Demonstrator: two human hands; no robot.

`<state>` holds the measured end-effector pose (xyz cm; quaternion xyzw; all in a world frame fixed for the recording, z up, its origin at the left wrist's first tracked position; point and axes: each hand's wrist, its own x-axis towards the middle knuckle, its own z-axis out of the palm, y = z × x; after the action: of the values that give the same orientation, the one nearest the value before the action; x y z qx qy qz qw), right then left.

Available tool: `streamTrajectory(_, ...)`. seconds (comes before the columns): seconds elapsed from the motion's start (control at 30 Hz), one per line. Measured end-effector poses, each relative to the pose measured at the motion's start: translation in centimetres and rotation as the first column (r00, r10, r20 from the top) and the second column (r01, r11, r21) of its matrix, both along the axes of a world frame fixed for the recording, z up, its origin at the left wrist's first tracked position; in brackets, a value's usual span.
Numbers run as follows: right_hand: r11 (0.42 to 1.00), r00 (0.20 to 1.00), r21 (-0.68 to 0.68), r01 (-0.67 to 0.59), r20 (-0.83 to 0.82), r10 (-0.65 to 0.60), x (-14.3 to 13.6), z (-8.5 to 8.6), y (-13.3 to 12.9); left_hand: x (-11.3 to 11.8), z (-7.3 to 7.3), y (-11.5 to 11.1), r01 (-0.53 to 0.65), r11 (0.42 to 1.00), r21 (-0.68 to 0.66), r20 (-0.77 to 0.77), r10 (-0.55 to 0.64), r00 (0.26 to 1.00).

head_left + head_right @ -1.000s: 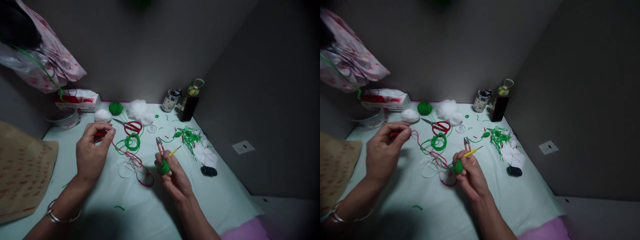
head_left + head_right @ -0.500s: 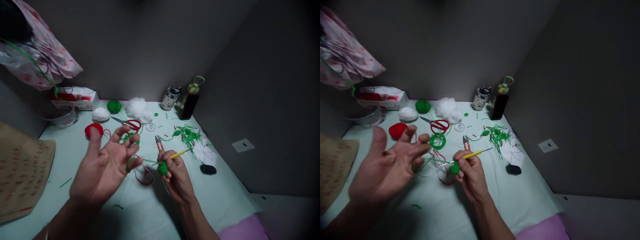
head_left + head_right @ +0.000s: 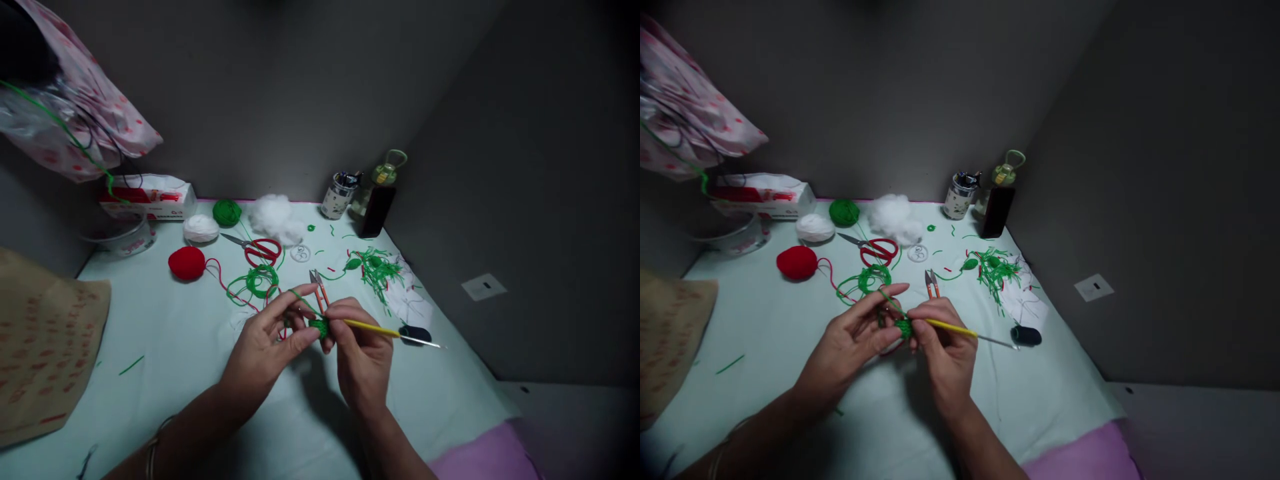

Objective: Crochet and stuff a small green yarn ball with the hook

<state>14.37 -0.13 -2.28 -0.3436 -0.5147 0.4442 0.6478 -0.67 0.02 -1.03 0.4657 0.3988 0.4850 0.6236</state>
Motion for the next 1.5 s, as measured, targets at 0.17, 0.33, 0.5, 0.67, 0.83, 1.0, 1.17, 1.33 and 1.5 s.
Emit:
streamTrajectory(0.17,0.964,0.934,0.238,0.119,0.304,-0.190,0.0,0.5,-0.5,0.4,0.7,-0.1,0.041,0.992,-0.117,0.198,-0.017,0.980)
streamTrajectory(0.33,0.894,0.861,0.397,0.208,0.360,-0.360,0.0,0.3,-1.0,0.5,0.6,-0.2,0.112,0.980,-0.163,0.289,-0.062,0.955)
streamTrajectory(0.5,0.979,0.970,0.121,0.161,0.165,-0.180,0.2,0.1,-0.5,0.1,0.5,-0.4,0.120,0.978,-0.171,0.305,-0.063,0.950)
streamTrajectory(0.67,0.993,0.994,-0.117,-0.014,-0.109,0.001,0.4,0.3,0.3,-0.3,0.5,-0.2,0.059,0.983,-0.172,0.241,-0.016,0.970)
streamTrajectory(0.83,0.996,0.996,-0.063,-0.063,-0.071,0.059,0.7,0.7,0.3,-0.5,0.6,-0.1,0.031,0.986,-0.161,0.156,-0.006,0.988)
streamTrajectory(1.0,0.998,0.984,0.066,-0.005,0.176,-0.007,1.2,0.8,-0.3,-0.7,0.6,-0.1,-0.028,0.994,-0.106,-0.023,0.026,0.999)
streamTrajectory(1.17,0.975,0.934,0.223,0.020,0.344,-0.098,1.3,0.7,-0.8,-0.7,0.7,0.0,-0.084,0.996,-0.011,-0.202,0.081,0.976)
streamTrajectory(1.33,0.973,0.937,0.230,0.014,0.337,-0.093,1.3,0.5,-0.8,-0.8,0.9,0.0,-0.086,0.996,0.026,-0.240,0.089,0.967)
streamTrajectory(1.5,0.974,0.935,0.227,0.006,0.343,-0.085,1.4,0.4,-0.7,-0.8,1.2,0.1,-0.101,0.995,0.025,-0.249,0.104,0.963)
